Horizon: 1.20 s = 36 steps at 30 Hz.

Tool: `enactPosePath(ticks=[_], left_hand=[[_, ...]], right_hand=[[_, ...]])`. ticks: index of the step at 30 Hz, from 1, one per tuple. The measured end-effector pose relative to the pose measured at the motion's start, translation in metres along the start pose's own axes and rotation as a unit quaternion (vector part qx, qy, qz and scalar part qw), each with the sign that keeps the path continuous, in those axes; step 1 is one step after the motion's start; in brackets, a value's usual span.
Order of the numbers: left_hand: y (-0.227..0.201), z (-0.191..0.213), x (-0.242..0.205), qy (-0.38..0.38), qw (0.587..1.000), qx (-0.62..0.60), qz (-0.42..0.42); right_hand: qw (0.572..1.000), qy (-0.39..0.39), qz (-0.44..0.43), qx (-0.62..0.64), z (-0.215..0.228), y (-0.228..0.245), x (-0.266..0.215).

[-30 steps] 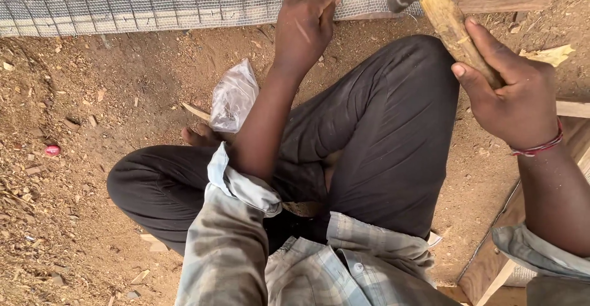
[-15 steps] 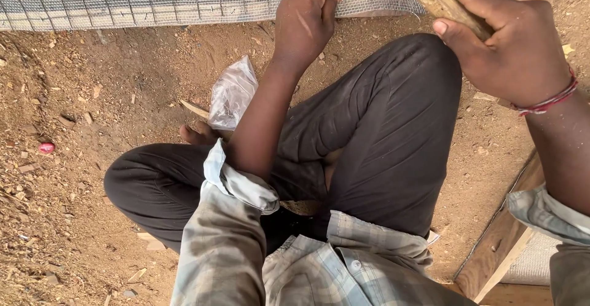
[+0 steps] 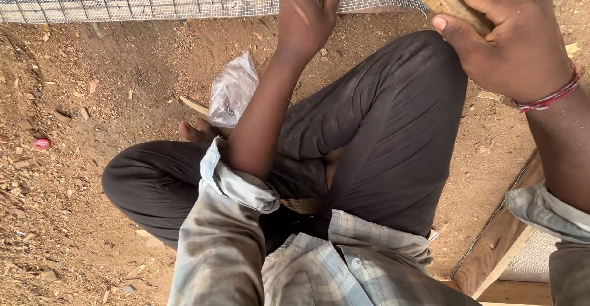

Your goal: Making a wire mesh frame by hammering small nails to secure the mesh onto a wooden frame while sitting on the ground.

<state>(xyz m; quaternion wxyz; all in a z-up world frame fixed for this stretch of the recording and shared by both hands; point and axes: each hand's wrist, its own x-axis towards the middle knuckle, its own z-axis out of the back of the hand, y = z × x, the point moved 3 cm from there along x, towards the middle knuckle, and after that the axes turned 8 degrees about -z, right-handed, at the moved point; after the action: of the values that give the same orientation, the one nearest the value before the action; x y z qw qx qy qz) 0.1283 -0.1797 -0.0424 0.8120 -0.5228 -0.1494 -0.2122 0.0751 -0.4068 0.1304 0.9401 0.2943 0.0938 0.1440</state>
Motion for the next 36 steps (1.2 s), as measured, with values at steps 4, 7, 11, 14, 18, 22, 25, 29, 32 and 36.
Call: enactPosePath(ticks=[4,7,11,14,18,22,25,29,32,36], left_hand=[[-0.001,0.006,0.001,0.024,1.0,-0.009,-0.003],[-0.013,0.013,0.007,0.036,0.999,0.002,-0.039],[-0.013,0.01,0.006,0.048,0.999,0.012,-0.023],[-0.009,0.004,0.002,0.036,0.999,0.024,-0.029],[-0.003,0.0,-0.002,0.017,0.999,0.0,-0.031],[-0.005,0.002,-0.002,0.014,0.999,0.016,-0.034],[-0.005,0.0,-0.003,0.019,0.999,0.021,-0.018],[0.004,-0.005,-0.011,0.02,0.999,0.035,0.012],[0.008,-0.007,-0.014,-0.004,1.0,0.016,-0.011],[0.008,-0.003,-0.016,0.016,0.999,0.052,-0.002]], right_hand=[[1.0,0.002,0.014,0.006,0.001,0.005,-0.003],[1.0,-0.002,0.015,0.006,-0.001,0.002,-0.005],[1.0,0.005,-0.016,0.013,-0.001,0.006,-0.001],[1.0,0.008,-0.015,0.008,-0.003,0.001,-0.003],[1.0,0.004,0.005,-0.002,-0.003,0.001,-0.002],[1.0,0.009,-0.007,-0.023,0.001,0.007,0.004],[0.998,0.03,-0.045,-0.029,0.004,0.015,0.011],[0.996,0.048,-0.069,-0.034,0.006,0.015,0.015],[0.993,0.064,-0.095,-0.038,0.004,0.012,0.014],[0.992,0.078,-0.098,0.005,0.003,0.012,0.014]])
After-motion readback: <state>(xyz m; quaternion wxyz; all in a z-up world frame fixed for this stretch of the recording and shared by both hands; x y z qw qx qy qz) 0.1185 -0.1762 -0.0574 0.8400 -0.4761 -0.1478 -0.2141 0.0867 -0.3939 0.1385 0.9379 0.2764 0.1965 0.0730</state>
